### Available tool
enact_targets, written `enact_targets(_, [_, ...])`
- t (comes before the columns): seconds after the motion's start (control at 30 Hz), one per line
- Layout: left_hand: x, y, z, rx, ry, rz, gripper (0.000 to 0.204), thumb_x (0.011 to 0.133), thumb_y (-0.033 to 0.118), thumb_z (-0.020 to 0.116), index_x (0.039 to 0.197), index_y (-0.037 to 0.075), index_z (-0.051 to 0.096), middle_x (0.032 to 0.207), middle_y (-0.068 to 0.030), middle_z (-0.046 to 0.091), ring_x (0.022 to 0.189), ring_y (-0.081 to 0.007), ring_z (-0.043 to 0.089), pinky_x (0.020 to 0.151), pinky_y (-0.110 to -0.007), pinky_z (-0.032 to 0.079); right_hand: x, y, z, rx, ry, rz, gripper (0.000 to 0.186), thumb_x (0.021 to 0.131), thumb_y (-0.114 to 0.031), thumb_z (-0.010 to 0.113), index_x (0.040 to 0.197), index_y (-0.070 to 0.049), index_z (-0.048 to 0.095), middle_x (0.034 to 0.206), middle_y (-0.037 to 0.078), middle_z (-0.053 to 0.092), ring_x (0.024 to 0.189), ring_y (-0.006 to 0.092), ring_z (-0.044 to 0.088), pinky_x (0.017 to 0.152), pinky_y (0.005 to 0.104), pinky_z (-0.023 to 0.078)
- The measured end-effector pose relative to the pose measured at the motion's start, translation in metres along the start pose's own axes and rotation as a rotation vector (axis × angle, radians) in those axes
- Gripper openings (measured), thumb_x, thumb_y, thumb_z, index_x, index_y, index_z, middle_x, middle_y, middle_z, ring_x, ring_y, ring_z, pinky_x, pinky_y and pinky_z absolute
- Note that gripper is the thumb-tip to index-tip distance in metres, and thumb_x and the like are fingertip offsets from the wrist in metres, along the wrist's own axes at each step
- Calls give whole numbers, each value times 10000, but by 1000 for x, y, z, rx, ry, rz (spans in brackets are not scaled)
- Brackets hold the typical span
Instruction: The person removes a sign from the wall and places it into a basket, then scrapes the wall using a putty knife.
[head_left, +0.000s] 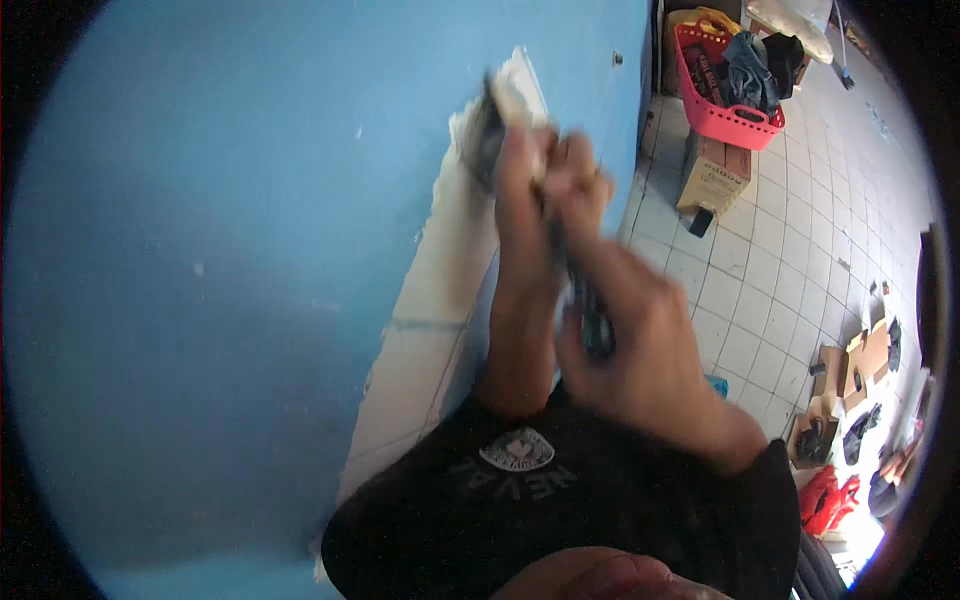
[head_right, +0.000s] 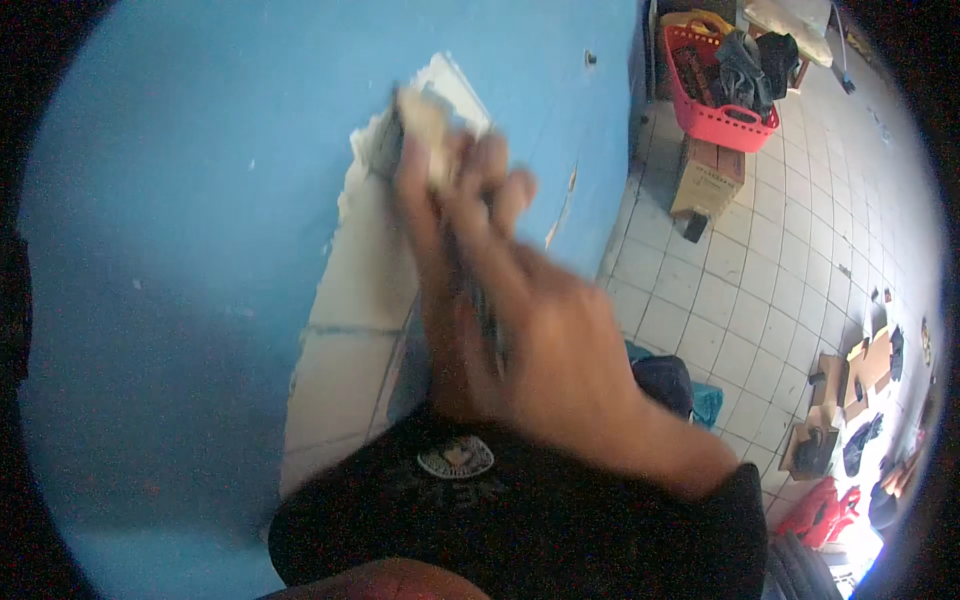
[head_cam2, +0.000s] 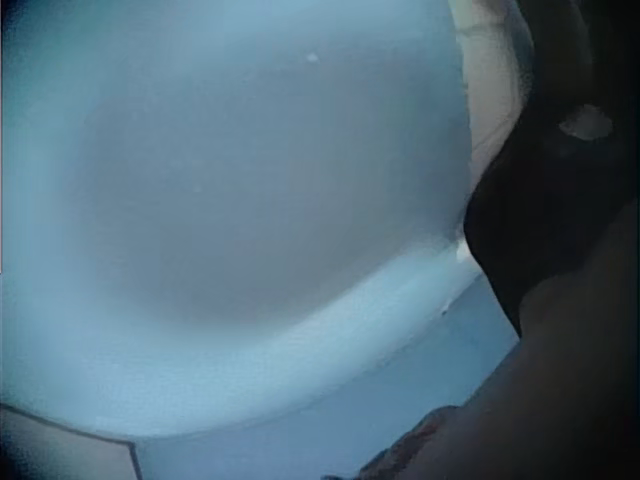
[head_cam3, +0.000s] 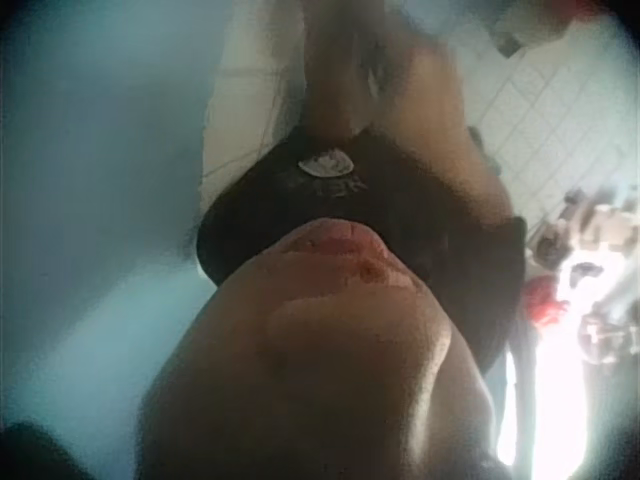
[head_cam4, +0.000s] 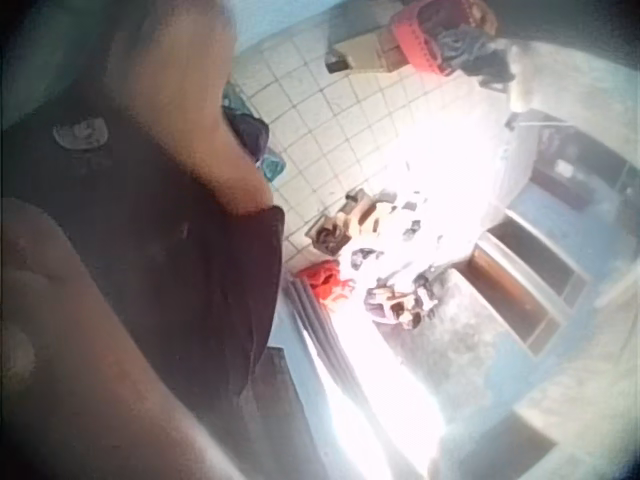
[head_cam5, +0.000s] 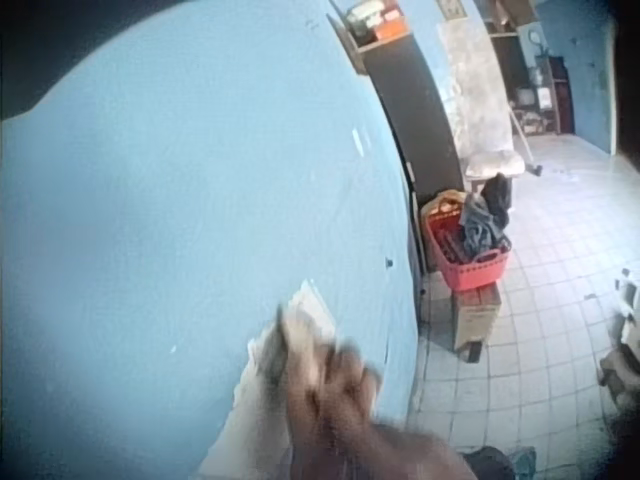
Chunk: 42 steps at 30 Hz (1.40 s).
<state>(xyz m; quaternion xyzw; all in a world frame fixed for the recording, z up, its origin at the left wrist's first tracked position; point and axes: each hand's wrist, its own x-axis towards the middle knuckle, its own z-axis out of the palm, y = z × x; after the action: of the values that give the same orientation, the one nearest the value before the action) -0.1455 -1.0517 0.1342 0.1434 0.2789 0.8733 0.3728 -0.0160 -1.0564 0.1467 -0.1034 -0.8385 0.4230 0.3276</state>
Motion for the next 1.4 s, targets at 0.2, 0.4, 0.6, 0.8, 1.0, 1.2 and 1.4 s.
enact_targets(0.2, [-20, 4, -43, -47, -309, 0, 312, 994, 443, 456, 883, 155, 411, 621, 31, 365, 457, -82, 288, 450, -231, 252, -6, -10, 0, -100, -46, 45, 771, 690, 61, 603, 1434, -10, 416, 878, 228, 605, 755, 391, 627, 672, 464, 504])
enact_targets(0.4, [-34, 7, -24, 208, -165, -11, 336, 982, 469, 451, 947, 135, 439, 664, 17, 413, 465, -78, 309, 475, -214, 288, -24, -8, -12, -45, -65, 39, 798, 725, 44, 621, 1475, -30, 360, 858, 209, 594, 733, 392, 607, 671, 443, 477])
enact_targets(0.6, [-48, 26, -35, 623, -207, 112, 395, 955, 426, 497, 1130, 72, 484, 766, -23, 532, 422, -15, 364, 296, -176, 241, -65, 8, -29, -136, -213, 78, 817, 789, -20, 677, 1515, -54, 303, 935, 182, 596, 808, 372, 597, 734, 434, 477])
enact_targets(0.8, [-51, 21, -35, 817, -252, 52, 279, 977, 307, 526, 1080, 48, 541, 737, 3, 529, 446, 2, 358, 371, -160, 262, -104, 31, -48, -160, -228, 118, 751, 842, -74, 666, 1511, -112, 327, 974, 153, 594, 832, 364, 608, 757, 446, 492])
enact_targets(1.0, [-62, 2, -49, 805, -258, -104, 229, 986, 271, 526, 1038, 50, 553, 782, -5, 568, 458, 10, 352, 388, -158, 266, -105, 41, -68, -78, -234, 221, 708, 830, -74, 695, 1474, -101, 402, 982, 152, 625, 841, 348, 613, 765, 434, 487])
enact_targets(1.2, [-86, -11, -72, 685, -83, -109, 309, 978, 342, 532, 1060, 44, 546, 926, -49, 638, 433, 8, 350, 372, -159, 263, -94, 60, -79, -72, -310, 209, 656, 832, -147, 719, 1434, -88, 465, 910, 125, 622, 751, 316, 579, 727, 405, 472])
enact_targets(1.4, [-91, -10, -63, 576, 17, -62, 518, 944, 471, 559, 1200, 21, 544, 992, -67, 659, 437, 13, 374, 369, -155, 267, -71, 76, -81, -37, -334, 137, 625, 816, -131, 735, 1394, -53, 510, 880, 127, 593, 745, 304, 579, 706, 402, 477])
